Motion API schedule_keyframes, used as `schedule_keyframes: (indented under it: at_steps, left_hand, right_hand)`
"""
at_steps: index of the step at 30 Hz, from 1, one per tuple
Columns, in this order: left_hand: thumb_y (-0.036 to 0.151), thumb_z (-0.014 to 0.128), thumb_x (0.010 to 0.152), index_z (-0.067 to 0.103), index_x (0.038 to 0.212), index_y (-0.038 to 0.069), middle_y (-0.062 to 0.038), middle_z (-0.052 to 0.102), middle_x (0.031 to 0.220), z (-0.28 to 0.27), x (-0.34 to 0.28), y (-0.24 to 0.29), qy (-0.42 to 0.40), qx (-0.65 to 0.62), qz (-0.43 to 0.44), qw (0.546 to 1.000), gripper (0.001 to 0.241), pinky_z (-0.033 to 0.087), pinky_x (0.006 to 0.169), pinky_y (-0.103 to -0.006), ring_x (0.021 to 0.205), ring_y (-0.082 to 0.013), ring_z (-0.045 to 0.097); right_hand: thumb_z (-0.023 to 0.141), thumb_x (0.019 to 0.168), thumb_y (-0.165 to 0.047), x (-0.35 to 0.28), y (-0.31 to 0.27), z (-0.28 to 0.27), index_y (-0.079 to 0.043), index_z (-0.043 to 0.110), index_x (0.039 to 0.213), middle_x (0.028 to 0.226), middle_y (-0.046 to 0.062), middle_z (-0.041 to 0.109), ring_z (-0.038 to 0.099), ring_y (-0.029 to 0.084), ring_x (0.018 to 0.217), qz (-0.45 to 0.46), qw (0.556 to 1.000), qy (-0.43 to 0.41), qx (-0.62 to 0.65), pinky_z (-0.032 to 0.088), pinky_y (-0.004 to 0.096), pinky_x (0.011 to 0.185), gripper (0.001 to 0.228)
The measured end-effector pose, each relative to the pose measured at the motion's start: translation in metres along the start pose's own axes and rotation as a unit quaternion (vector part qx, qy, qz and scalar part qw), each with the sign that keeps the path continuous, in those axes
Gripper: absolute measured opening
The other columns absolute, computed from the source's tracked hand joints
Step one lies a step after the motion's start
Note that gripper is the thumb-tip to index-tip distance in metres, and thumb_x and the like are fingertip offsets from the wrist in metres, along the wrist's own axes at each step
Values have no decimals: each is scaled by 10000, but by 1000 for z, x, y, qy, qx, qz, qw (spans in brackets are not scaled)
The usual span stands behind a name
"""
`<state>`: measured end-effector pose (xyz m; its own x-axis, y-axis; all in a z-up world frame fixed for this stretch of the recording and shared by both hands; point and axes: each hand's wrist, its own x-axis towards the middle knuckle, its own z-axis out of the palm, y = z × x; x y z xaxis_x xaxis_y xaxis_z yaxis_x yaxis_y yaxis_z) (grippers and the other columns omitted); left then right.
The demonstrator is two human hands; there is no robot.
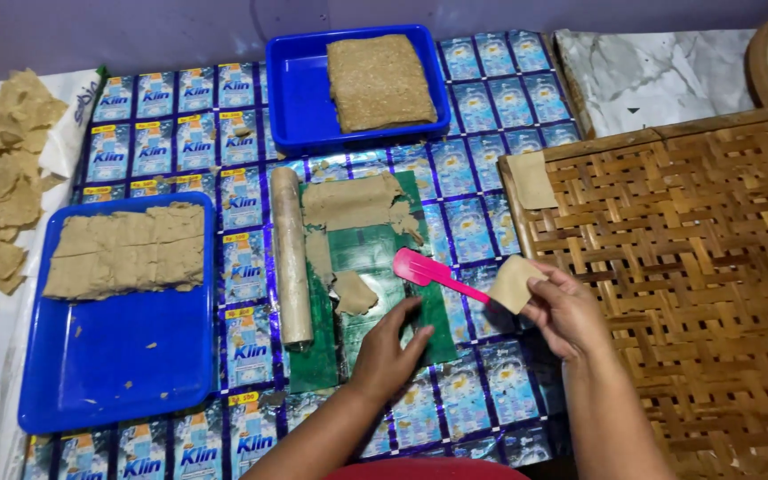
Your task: Rolling out dough and cutting it into square pieces using a scraper.
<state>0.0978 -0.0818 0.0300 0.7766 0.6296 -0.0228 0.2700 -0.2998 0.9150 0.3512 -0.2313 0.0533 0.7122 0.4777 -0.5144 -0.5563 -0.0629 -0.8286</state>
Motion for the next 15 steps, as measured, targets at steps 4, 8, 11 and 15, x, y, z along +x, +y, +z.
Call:
schedule_keyframes:
  at_steps: [4, 8, 11, 15]
  left_hand:
    - [299, 628, 981, 546, 1375, 55, -140, 515, 1517, 7, -10, -16, -10, 103, 156, 982, 470, 375, 1153, -471, 1491, -331, 372]
    - [323, 592, 990, 527, 1389, 58, -147, 474, 1548, 8, -9, -17, -29, 139, 137, 980, 483, 350, 1153, -489, 1514, -337, 319]
    - [313, 593, 989, 532, 1384, 55, -150, 488, 1537, 7, -7, -13, -24, 141, 128, 981, 476, 358, 1144, -482, 1505, -334, 339]
    - [257, 627, 965, 557, 1355, 47, -154, 518, 1511, 6, -7, -9, -17, 126, 127, 984, 448, 381, 1128, -467, 1498, -333, 361]
  right_hand:
    - [521, 971, 47, 40, -61, -12, 55, 604, 1325, 1088, 231, 663, 682, 194, 761, -16, 995, 86, -48, 616, 187, 681, 364]
    - [543, 971, 12, 121, -100, -22, -64, 630, 1325, 1065, 168, 678, 646, 109, 676, -61, 993, 97, -20, 559, 133, 511, 372]
    - [512, 938, 64, 182, -107, -32, -44, 577, 1345, 1105, 185, 687, 699, 177, 722, -125, 981, 21, 148, 477, 141, 447, 426]
    - [549, 959, 29, 220, -90, -37, -121, 572, 1349, 1245, 206, 620, 676, 175, 845, -63, 967, 184, 164, 452, 79, 463, 418]
